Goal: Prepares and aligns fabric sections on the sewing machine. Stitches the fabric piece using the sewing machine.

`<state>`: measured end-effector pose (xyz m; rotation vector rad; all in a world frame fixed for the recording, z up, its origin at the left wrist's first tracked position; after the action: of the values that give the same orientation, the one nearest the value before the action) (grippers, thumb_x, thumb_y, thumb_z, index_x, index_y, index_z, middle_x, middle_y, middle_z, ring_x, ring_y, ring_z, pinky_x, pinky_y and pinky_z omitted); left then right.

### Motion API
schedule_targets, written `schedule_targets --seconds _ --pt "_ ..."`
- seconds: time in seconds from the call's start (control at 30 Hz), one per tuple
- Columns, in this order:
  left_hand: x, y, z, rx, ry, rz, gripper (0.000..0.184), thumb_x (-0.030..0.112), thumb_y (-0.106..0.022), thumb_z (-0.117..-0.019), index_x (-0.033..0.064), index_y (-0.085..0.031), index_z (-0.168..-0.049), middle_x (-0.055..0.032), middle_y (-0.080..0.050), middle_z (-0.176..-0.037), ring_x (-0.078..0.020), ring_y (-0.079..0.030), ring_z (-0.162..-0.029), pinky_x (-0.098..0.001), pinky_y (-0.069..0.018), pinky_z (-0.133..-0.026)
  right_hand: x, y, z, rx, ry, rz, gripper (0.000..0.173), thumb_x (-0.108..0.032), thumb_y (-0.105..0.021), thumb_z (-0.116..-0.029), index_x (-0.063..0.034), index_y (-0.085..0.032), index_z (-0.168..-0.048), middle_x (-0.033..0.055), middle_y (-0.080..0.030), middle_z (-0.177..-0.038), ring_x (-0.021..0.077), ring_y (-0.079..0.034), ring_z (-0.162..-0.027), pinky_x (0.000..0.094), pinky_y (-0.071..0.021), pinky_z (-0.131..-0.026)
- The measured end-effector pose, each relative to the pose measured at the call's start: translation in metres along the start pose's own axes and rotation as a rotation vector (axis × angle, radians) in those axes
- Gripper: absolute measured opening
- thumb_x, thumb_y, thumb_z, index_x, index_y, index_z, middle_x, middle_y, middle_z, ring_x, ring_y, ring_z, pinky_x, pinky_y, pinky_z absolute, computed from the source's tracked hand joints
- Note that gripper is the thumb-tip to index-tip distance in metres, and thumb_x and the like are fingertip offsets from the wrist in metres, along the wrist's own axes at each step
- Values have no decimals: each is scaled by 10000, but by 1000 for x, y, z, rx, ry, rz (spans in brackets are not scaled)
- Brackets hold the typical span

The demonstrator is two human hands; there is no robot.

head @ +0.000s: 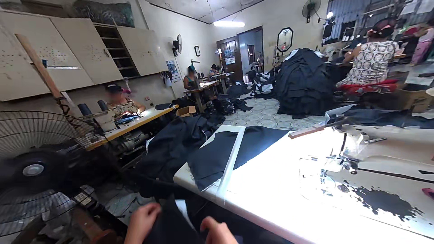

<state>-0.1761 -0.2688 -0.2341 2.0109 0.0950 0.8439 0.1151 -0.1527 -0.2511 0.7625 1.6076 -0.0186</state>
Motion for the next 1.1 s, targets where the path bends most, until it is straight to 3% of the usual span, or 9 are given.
schedule_targets --seconds 0.1,0.2,0.4,0.53,0.67,0.83,0.93,1.0,1.1 --pt "125 5 -84 -96 -238 -107 184 100 -639 -976 -23 -755 -1048 -228 -739 -1035 -412 -697 -1042 -663 -499 -959 -4 52 9 255 -93 -103 492 -98 -812 -817 16 -597 -1246 103 -685 -716 215 -672 -623 423 -581 -654" --pt "242 -73 -130 -322 -515 -163 258 165 -562 -1022 0 -743 -1102 -200 -733 -1127 -375 -676 -1140 -601 -489 -1019 5 98 49 527 -206 -154 480 -106 -799 -817 -5 -574 -1229 55 -669 -720 155 -664 -636 362 -582 -656" --pt "370 -244 -73 -693 -961 124 346 192 -471 -1068 -51 -706 -1143 -232 -719 -1093 -379 -686 -1092 -575 -505 -978 20 127 170 1048 -356 9 502 -95 -832 -707 26 -616 -1144 1 -617 -736 37 -582 -597 206 -519 -576" --pt "394 -262 -43 -670 -1095 273 269 164 -514 -1052 4 -710 -1142 -164 -735 -1032 -313 -716 -990 -547 -556 -873 26 123 219 1145 -386 -42 469 -51 -832 -719 -23 -581 -1115 -57 -638 -715 -11 -597 -572 162 -531 -551" --pt "394 -262 -31 -636 -1191 362 215 75 -575 -988 -27 -728 -1099 -188 -743 -1010 -354 -723 -971 -568 -539 -868 15 127 226 933 -470 66 466 -105 -805 -766 -3 -596 -1170 -48 -588 -673 -9 -531 -536 154 -476 -539" --pt "392 -260 -33 -634 -1188 388 179 79 -580 -985 -16 -731 -996 -158 -722 -880 -304 -710 -844 -504 -542 -782 -4 200 210 879 -414 648 330 -204 -753 -886 18 -692 -1123 100 -722 -869 187 -699 -686 362 -601 -625" --pt "392 -260 -34 -664 -1171 374 183 89 -573 -997 -14 -724 -989 -156 -713 -874 -297 -703 -841 -498 -539 -777 11 252 191 849 -568 695 482 -220 -776 -907 32 -602 -1280 216 -686 -1055 351 -690 -880 540 -563 -772" --pt "393 -259 -34 -669 -1167 367 178 92 -577 -1000 -12 -719 -979 -154 -702 -848 -297 -697 -815 -501 -535 -748 27 276 176 787 -642 651 522 -208 -780 -907 44 -578 -1317 238 -676 -1106 387 -671 -1006 552 -530 -905" --pt "395 -259 -35 -662 -1168 368 167 91 -586 -993 -4 -721 -966 -140 -693 -826 -283 -689 -797 -488 -533 -739 40 290 162 659 -701 660 491 -182 -766 -920 51 -597 -1319 222 -685 -1032 370 -673 -963 547 -532 -902"
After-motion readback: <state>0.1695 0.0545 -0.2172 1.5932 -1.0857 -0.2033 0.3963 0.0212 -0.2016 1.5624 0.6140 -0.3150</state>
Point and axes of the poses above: each hand's wrist, its own z-axis away from the middle knuckle, its own y-axis out of the back of the hand, x = y × z, the point moved 2 cm from there along -z, towards the middle knuckle
